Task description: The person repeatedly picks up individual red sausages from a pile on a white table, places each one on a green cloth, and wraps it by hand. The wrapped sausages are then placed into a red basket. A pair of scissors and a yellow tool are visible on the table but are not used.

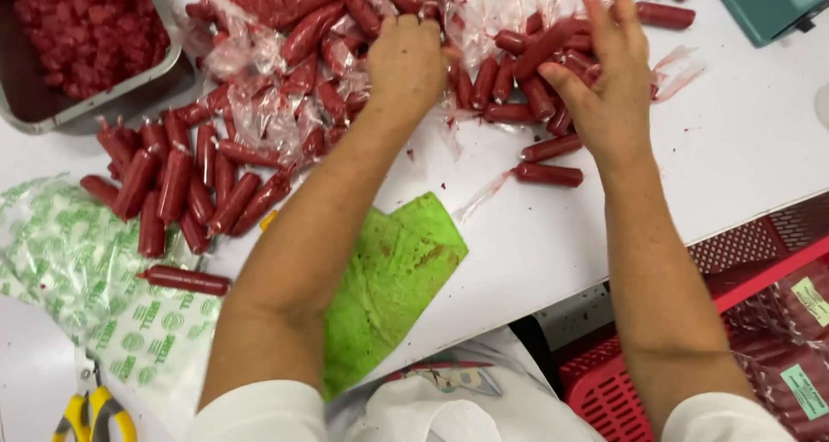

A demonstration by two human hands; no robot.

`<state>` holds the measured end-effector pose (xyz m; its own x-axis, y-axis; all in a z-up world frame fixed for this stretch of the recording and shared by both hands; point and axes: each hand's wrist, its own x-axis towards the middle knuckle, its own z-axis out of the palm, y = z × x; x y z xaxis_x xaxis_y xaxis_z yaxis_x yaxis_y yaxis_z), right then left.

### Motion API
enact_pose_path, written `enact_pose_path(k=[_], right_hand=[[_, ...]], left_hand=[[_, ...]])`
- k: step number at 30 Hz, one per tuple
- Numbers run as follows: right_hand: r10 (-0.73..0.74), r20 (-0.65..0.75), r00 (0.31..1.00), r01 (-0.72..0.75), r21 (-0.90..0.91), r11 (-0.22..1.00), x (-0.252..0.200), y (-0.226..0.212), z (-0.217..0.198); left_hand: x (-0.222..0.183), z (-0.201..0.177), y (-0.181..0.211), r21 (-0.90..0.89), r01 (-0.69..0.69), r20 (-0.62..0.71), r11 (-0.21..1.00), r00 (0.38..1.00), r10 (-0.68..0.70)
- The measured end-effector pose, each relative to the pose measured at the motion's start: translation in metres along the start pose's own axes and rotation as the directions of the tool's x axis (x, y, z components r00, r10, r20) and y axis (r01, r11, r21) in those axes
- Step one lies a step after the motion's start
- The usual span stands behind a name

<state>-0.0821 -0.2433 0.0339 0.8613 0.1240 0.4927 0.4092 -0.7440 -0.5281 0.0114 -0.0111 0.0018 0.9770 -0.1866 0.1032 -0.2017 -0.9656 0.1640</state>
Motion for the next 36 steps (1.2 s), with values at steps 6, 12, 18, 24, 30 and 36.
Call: enact_pose_path(k=[6,12,18,24,30,36], right_hand=[[0.137,0.482,0.865,-0.446,0.618,0.647,-0.097,-0.037,0.045],[-0.125,0.634,0.763,-0.199,0.415,0.888,-0.129,-0.073,0.082],[-0.124,0.327,0.937,0.013,0.321,0.947,-0.078,-0.082,0.023],[-0.108,0.567,0.817,-0.243,0.507,0.827,-0.132,-0.08,0.026],[0.002,0.438,0.899,-0.199,0.405,0.892,-0.111,-0.094,0.044],[-0.044,0.245,0.969,-0.098,0.541,0.835,-0.103,-0.122,0.076]], left_hand=[[0.014,0.007,0.014,-0.301,0.194,0.153,0.933,0.976,-0.154],[-0.044,-0.053,-0.015,-0.419,0.181,0.116,0.89,0.983,-0.145],[-0.008,0.012,-0.001,0.28,-0.478,-0.08,0.832,0.852,0.517],[0.019,-0.003,-0.025,0.076,-0.532,-0.063,0.843,0.841,0.537],[-0.095,-0.083,-0.025,-0.859,0.035,0.152,0.51,0.97,0.188],[-0.191,-0.02,-0.068,-0.916,0.233,0.241,-0.326,0.97,0.018]])
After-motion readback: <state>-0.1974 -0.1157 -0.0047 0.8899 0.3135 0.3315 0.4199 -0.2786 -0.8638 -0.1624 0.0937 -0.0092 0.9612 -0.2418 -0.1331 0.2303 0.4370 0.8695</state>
